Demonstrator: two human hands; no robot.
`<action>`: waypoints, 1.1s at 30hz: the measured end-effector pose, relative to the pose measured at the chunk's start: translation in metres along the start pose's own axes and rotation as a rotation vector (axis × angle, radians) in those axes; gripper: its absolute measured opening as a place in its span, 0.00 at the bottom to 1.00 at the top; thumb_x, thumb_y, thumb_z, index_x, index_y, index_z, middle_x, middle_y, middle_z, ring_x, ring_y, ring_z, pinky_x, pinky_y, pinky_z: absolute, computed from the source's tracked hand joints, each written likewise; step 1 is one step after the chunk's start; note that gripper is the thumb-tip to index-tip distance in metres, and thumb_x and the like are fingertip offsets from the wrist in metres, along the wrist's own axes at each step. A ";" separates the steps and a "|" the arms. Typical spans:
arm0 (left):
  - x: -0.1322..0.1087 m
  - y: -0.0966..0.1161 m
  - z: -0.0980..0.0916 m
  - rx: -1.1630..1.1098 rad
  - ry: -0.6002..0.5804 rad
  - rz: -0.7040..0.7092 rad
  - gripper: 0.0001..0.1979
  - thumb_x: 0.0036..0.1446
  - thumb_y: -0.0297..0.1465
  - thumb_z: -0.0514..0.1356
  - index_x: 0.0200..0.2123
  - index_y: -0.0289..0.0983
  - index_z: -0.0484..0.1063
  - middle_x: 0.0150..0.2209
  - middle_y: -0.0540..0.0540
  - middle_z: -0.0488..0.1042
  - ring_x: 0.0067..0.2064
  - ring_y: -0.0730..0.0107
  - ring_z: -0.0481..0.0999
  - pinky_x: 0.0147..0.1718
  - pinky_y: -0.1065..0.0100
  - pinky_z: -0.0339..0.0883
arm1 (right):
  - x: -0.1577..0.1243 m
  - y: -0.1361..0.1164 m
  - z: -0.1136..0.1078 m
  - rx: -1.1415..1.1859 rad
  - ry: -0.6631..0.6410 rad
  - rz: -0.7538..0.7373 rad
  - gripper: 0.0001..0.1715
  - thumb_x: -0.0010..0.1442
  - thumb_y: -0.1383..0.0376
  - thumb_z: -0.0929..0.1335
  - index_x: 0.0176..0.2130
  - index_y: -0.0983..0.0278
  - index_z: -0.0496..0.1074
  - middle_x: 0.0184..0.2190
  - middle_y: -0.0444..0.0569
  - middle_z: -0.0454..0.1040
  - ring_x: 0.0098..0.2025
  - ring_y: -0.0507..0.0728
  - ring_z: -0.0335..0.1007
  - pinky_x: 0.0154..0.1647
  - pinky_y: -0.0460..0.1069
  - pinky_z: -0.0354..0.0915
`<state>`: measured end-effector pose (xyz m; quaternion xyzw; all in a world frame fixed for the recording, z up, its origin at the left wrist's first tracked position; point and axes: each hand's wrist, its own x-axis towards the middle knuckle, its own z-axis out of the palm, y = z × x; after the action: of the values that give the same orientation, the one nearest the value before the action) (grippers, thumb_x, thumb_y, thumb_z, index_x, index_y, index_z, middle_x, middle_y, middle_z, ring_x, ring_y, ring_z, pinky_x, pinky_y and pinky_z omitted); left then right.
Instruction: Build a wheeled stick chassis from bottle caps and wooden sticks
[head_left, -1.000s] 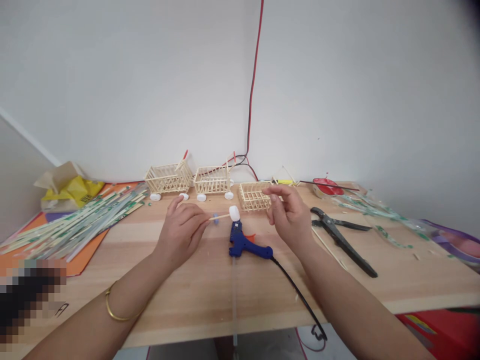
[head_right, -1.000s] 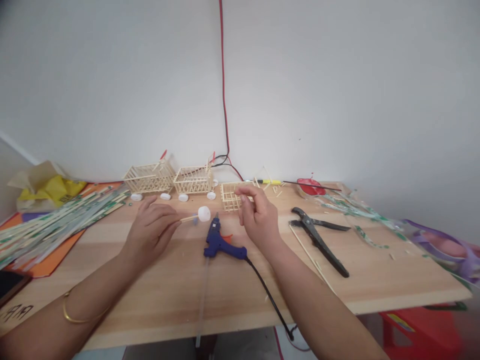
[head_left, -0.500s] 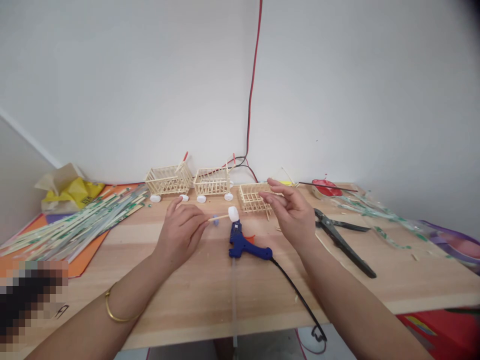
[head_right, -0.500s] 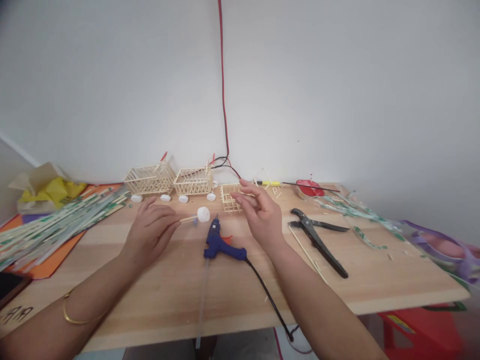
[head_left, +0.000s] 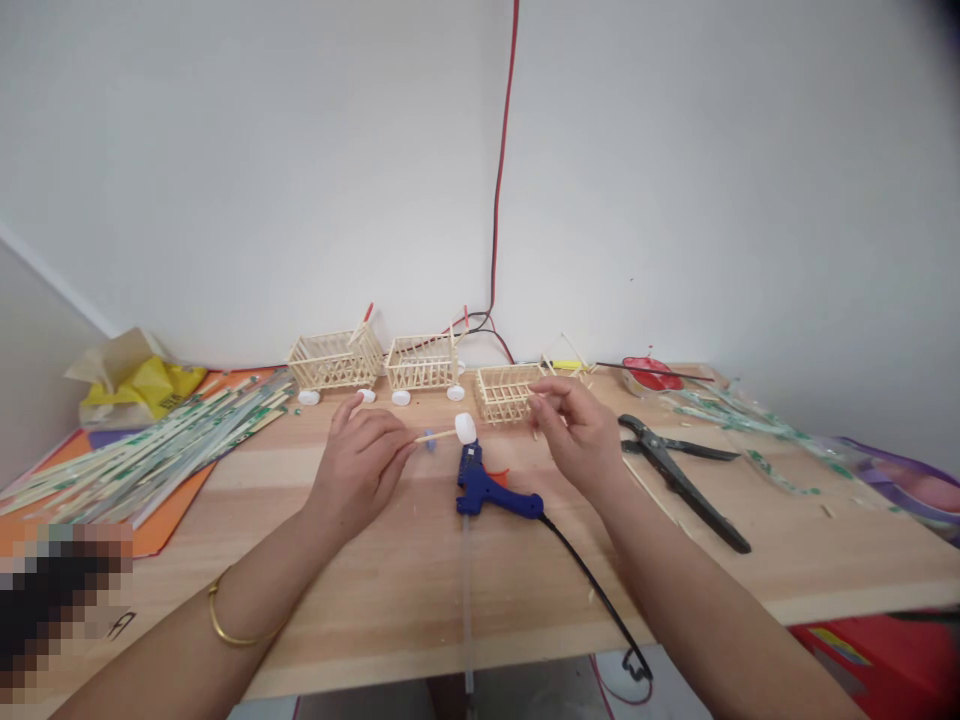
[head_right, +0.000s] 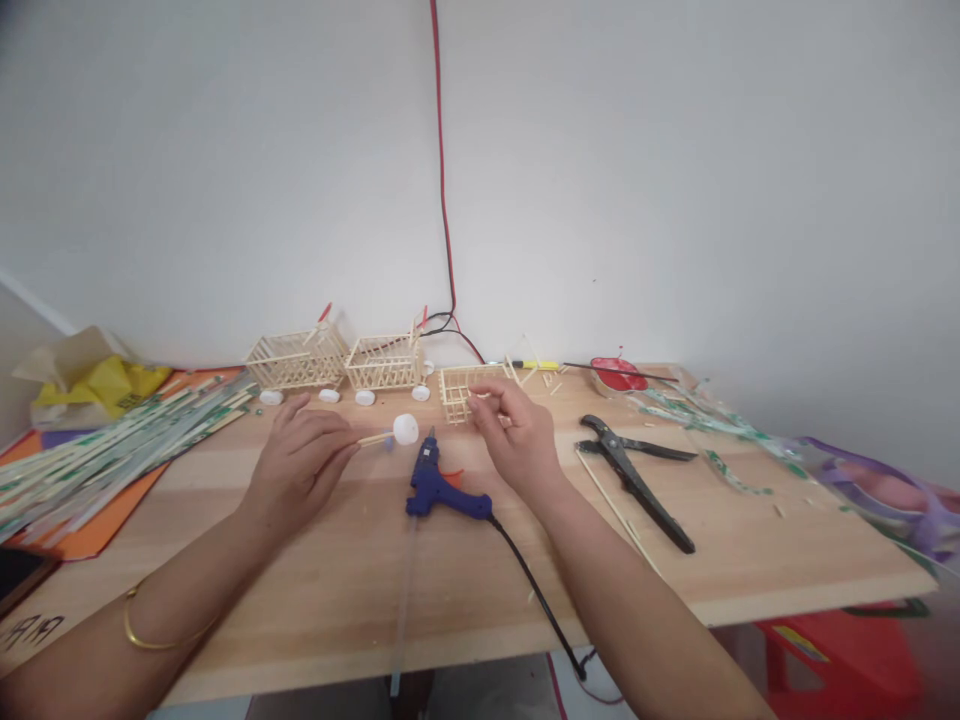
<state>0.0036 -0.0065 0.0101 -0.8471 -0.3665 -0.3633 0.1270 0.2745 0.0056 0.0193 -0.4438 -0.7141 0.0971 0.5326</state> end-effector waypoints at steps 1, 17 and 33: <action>0.000 0.000 0.000 -0.001 0.001 0.001 0.04 0.57 0.26 0.57 0.36 0.38 0.71 0.33 0.48 0.76 0.39 0.68 0.73 0.57 0.50 0.52 | 0.001 0.000 0.001 -0.031 -0.023 -0.087 0.11 0.62 0.61 0.65 0.45 0.60 0.69 0.38 0.50 0.78 0.41 0.57 0.76 0.41 0.53 0.71; -0.002 -0.001 0.002 -0.005 -0.007 -0.022 0.06 0.58 0.28 0.56 0.37 0.39 0.72 0.34 0.48 0.76 0.40 0.68 0.73 0.58 0.50 0.50 | 0.001 0.003 -0.002 -0.057 0.332 -0.071 0.11 0.63 0.61 0.62 0.40 0.63 0.70 0.32 0.48 0.72 0.34 0.54 0.68 0.38 0.51 0.65; -0.002 -0.002 0.001 0.006 -0.043 -0.017 0.06 0.58 0.26 0.56 0.38 0.38 0.71 0.35 0.47 0.76 0.41 0.67 0.73 0.58 0.49 0.50 | 0.000 0.000 -0.001 -0.046 0.268 -0.079 0.10 0.64 0.62 0.61 0.41 0.62 0.69 0.34 0.49 0.72 0.35 0.55 0.68 0.39 0.52 0.65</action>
<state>0.0022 -0.0057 0.0079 -0.8511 -0.3776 -0.3449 0.1184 0.2750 0.0055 0.0201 -0.4362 -0.6555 -0.0007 0.6164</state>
